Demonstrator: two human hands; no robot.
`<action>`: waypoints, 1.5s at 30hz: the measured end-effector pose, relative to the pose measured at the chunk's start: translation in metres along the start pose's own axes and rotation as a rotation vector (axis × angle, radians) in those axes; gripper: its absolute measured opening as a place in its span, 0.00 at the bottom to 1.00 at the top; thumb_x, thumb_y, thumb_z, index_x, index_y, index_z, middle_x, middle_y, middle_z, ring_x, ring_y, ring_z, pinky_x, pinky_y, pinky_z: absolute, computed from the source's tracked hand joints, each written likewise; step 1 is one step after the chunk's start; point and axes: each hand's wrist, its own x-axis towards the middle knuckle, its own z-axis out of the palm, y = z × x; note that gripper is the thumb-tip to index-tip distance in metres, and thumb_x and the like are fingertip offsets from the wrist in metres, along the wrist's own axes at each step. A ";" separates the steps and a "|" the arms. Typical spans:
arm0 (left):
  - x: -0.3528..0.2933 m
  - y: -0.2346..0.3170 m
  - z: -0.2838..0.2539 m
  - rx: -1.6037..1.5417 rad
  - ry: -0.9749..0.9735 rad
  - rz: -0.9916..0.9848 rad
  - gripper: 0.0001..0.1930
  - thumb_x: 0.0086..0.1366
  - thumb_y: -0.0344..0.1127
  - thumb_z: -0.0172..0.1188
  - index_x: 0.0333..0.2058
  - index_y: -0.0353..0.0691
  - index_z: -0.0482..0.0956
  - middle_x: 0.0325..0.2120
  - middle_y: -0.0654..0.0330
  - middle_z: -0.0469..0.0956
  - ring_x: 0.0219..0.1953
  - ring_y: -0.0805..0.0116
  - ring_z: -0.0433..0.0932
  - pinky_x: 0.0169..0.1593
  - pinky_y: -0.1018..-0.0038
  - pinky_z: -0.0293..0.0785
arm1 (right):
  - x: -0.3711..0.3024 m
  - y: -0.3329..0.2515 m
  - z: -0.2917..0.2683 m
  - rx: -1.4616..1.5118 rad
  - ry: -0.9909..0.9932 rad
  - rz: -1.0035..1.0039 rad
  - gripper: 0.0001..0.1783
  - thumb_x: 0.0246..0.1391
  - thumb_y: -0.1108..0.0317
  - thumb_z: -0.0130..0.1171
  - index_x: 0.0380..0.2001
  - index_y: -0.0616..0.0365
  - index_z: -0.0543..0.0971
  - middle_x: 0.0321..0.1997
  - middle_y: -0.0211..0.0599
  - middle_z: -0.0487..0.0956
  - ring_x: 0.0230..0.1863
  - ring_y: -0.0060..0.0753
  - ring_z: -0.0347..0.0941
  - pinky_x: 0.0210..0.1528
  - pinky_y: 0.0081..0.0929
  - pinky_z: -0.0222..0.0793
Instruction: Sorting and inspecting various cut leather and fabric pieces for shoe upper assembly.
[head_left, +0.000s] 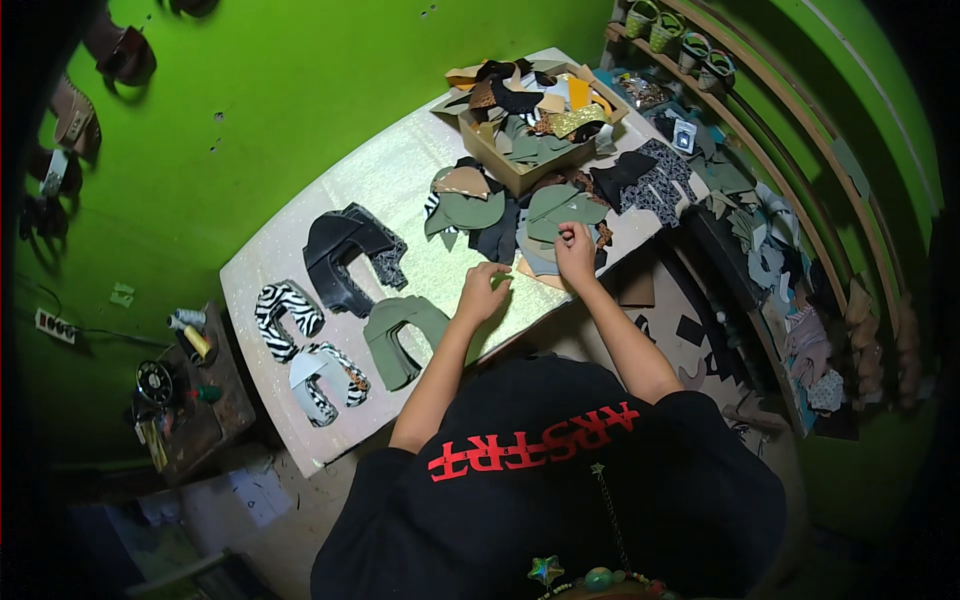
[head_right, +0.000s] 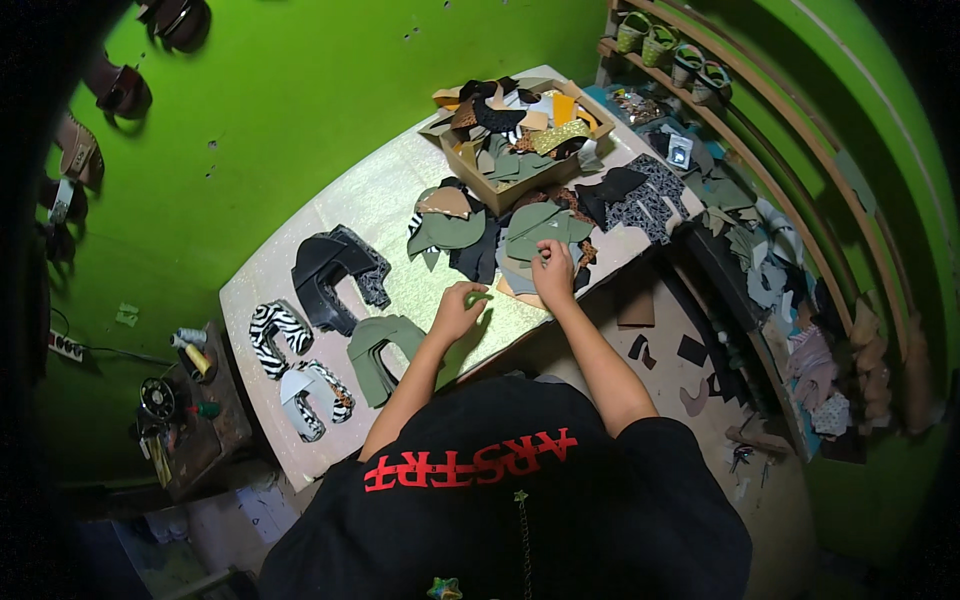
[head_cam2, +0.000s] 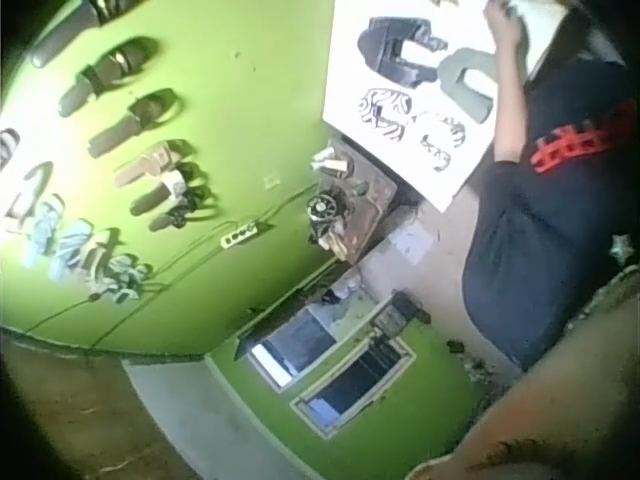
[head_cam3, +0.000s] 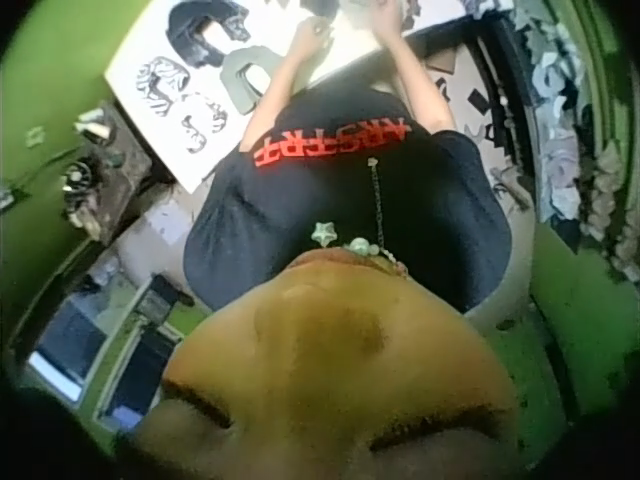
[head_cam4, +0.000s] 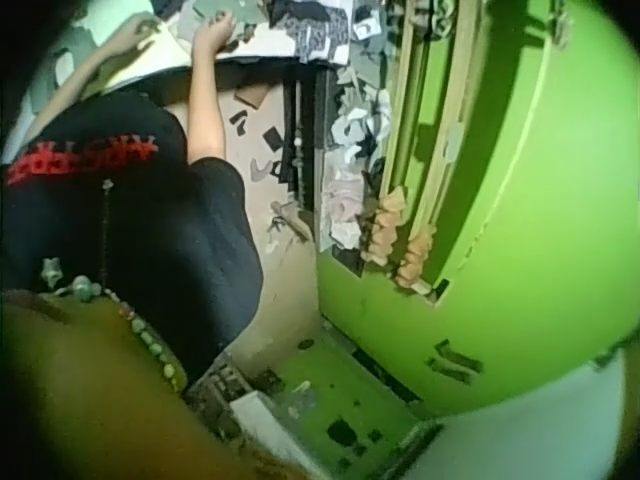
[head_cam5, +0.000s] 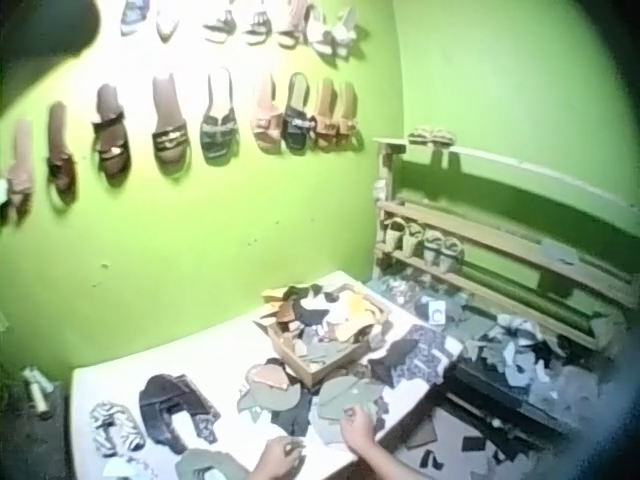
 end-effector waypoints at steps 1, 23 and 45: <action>0.006 0.000 0.004 0.000 -0.005 0.009 0.12 0.48 0.33 0.57 0.34 0.39 0.76 0.36 0.51 0.72 0.42 0.52 0.67 0.48 0.65 0.63 | 0.004 0.008 -0.004 -0.065 0.026 -0.061 0.12 0.39 0.75 0.53 0.32 0.61 0.71 0.31 0.40 0.69 0.31 0.37 0.66 0.36 0.30 0.63; 0.062 0.013 0.018 0.235 0.180 -0.302 0.17 0.47 0.39 0.59 0.39 0.46 0.76 0.43 0.57 0.68 0.46 0.54 0.61 0.48 0.61 0.60 | 0.037 0.006 -0.023 -0.472 -0.231 -0.135 0.20 0.34 0.59 0.65 0.36 0.48 0.78 0.38 0.31 0.67 0.44 0.35 0.61 0.44 0.35 0.54; 0.105 0.039 0.042 0.171 0.184 -0.328 0.26 0.48 0.52 0.58 0.44 0.45 0.71 0.42 0.52 0.71 0.46 0.51 0.65 0.47 0.58 0.61 | 0.031 0.012 -0.032 -0.128 -0.510 -0.232 0.14 0.35 0.66 0.64 0.30 0.54 0.77 0.32 0.35 0.69 0.40 0.39 0.65 0.43 0.34 0.60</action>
